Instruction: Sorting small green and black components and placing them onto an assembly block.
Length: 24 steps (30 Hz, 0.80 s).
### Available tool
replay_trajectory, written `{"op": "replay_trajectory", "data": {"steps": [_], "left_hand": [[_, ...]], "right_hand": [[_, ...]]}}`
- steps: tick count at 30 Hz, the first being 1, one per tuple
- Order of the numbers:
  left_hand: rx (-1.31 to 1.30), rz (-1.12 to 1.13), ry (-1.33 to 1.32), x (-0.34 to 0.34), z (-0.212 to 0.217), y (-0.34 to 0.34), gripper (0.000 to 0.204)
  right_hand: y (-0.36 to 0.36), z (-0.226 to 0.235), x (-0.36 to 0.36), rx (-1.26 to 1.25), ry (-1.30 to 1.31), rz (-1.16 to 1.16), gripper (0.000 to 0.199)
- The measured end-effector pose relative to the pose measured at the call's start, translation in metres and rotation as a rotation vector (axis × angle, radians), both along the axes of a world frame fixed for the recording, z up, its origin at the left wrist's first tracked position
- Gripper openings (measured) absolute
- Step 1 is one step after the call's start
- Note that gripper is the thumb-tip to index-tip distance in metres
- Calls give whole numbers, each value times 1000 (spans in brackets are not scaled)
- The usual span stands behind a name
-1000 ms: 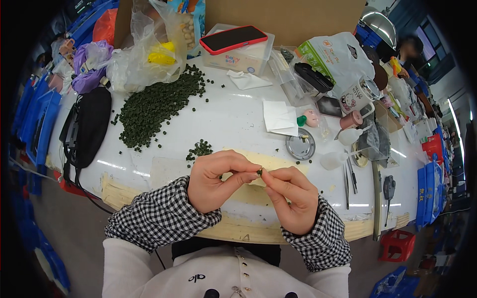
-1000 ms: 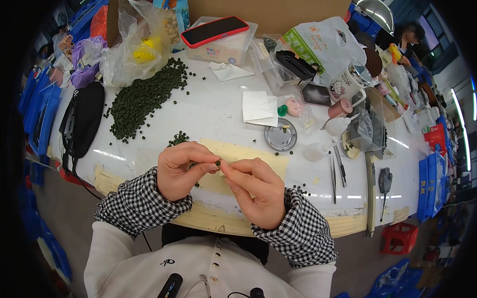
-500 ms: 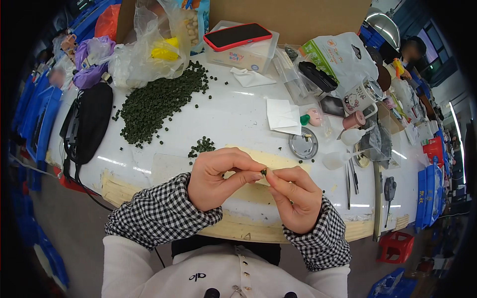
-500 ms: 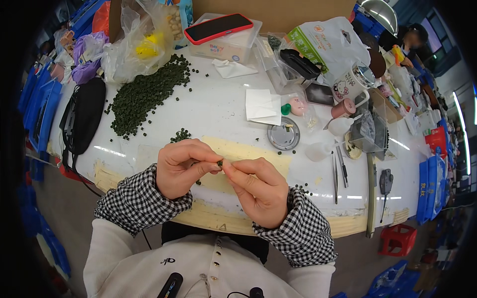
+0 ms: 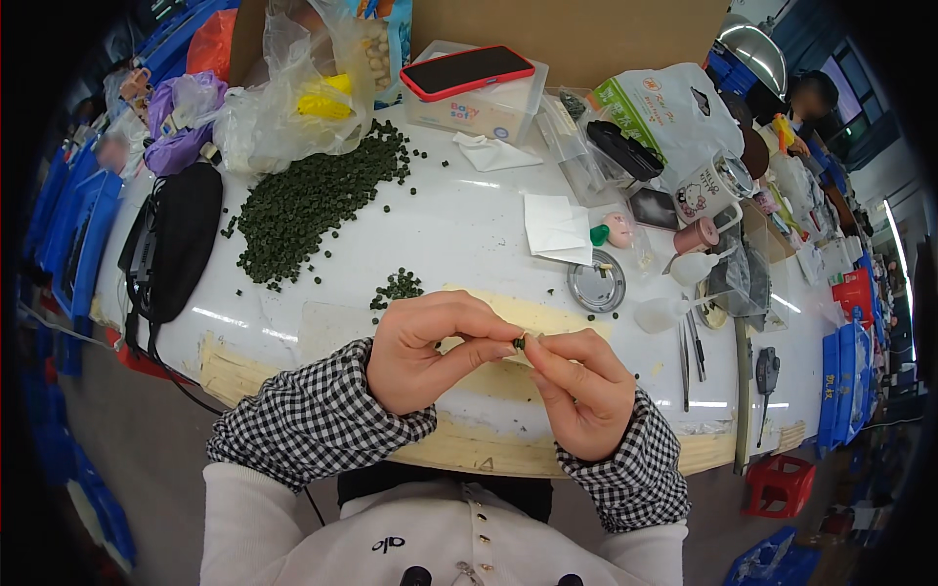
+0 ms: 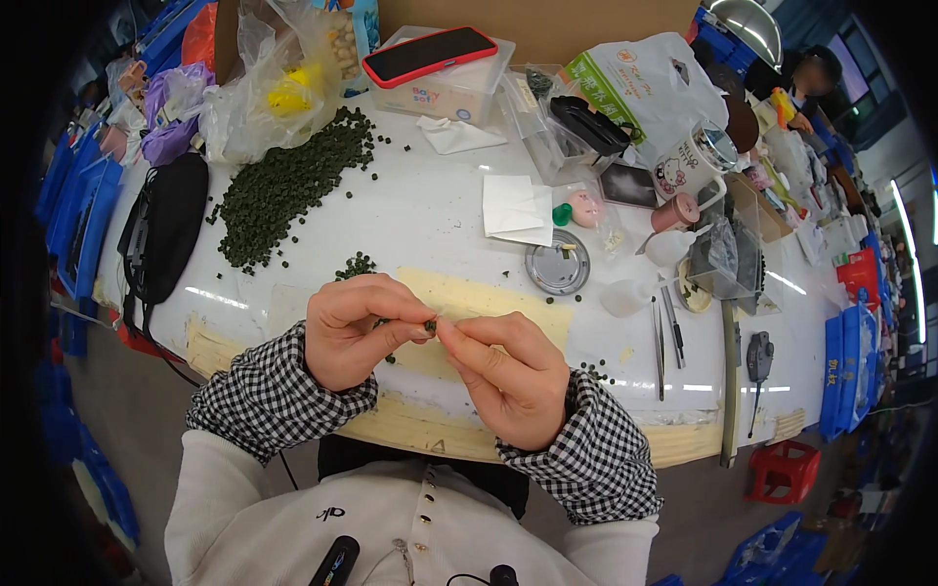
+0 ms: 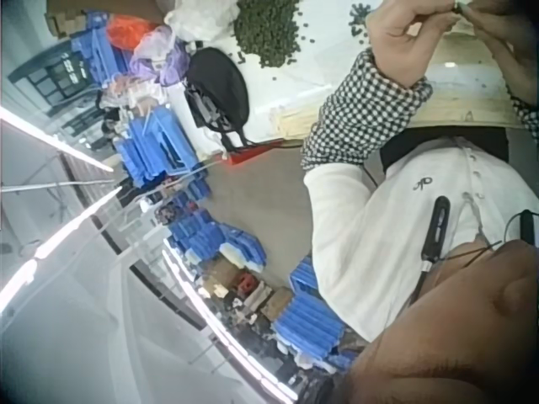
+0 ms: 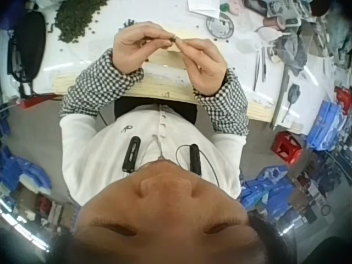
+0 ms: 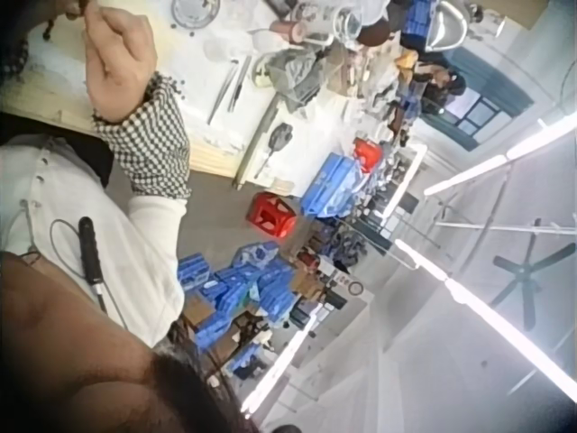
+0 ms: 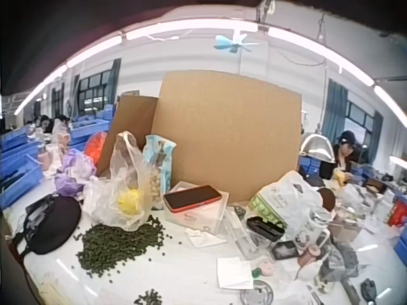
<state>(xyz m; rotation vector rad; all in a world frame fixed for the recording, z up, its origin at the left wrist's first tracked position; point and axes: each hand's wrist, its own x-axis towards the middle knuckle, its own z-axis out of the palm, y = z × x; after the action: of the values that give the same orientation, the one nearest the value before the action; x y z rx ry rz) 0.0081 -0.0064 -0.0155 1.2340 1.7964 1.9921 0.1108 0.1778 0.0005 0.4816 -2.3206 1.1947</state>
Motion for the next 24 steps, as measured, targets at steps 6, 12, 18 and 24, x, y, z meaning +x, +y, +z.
{"op": "replay_trajectory", "data": {"steps": [6,12,18,24], "left_hand": [[-4,-14,-15,0,-1,0,18],[-7,-47,-121,2,-3,-1,17],[25,-135,-291,4,0,-3,16],[38,-144,-294,2,2,-3,16]], "right_hand": [[2,0,-2,34,29,21,40],[4,-2,-3,105,99,29,42],[7,-2,-3,191,149,44,46],[8,-3,-5,181,165,48,44]]}}
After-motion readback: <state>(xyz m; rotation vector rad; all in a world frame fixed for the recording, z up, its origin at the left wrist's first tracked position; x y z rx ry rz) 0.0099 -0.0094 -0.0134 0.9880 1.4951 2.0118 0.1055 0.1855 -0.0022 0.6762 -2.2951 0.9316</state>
